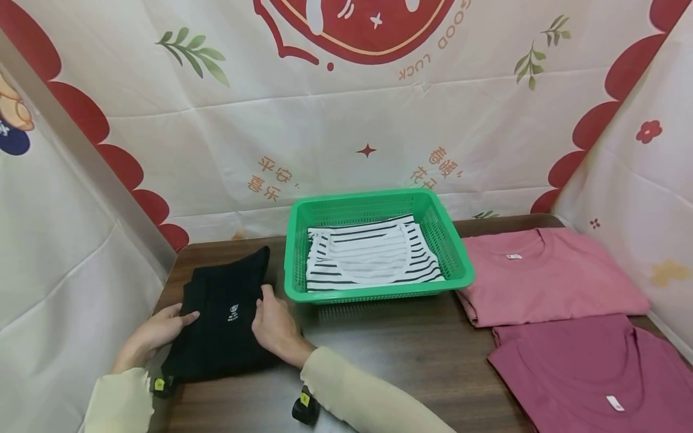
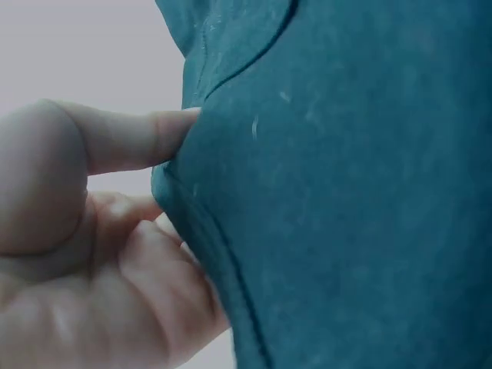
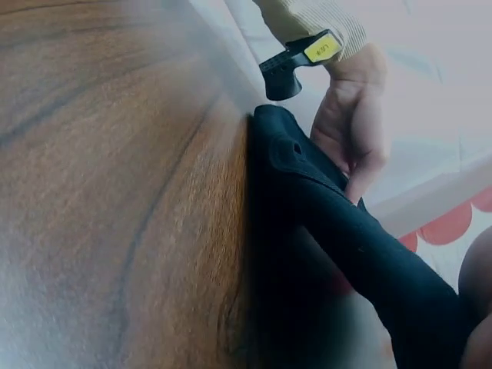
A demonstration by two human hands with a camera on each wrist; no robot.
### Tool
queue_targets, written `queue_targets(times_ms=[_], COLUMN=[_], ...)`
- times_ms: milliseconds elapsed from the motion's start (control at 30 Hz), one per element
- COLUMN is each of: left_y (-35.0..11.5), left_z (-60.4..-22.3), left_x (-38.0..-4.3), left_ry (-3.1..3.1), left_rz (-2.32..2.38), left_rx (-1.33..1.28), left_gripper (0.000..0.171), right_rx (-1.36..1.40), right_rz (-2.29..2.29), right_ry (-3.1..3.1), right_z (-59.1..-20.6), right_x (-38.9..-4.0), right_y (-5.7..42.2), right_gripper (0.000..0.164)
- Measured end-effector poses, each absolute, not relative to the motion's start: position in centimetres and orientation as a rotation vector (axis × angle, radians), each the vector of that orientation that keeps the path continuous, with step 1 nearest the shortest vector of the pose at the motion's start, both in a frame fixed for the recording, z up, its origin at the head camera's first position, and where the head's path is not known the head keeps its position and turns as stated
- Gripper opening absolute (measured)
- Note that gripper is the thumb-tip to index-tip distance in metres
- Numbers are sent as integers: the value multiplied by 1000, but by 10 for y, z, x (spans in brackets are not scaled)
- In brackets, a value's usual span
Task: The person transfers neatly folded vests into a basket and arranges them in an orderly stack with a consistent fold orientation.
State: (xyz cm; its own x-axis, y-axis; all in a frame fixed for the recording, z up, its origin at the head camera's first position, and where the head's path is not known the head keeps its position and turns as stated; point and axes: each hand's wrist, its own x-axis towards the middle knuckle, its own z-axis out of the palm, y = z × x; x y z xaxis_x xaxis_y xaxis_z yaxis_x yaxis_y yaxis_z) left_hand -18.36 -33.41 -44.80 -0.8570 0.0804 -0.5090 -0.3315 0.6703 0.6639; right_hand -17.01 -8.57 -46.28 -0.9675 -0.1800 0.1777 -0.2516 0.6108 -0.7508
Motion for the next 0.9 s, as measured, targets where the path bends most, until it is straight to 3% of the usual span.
queue_targets(times_ms=[900], left_y=[-324], left_z=[-428], left_x=[-169], left_ry=[2536], left_rz=[1127], left_rx=[-158], left_gripper=[92], right_rx=[510], right_rz=[1297], right_ry=[-2589], right_z=[-437], right_x=[-162], right_y=[-73], right_gripper=[32])
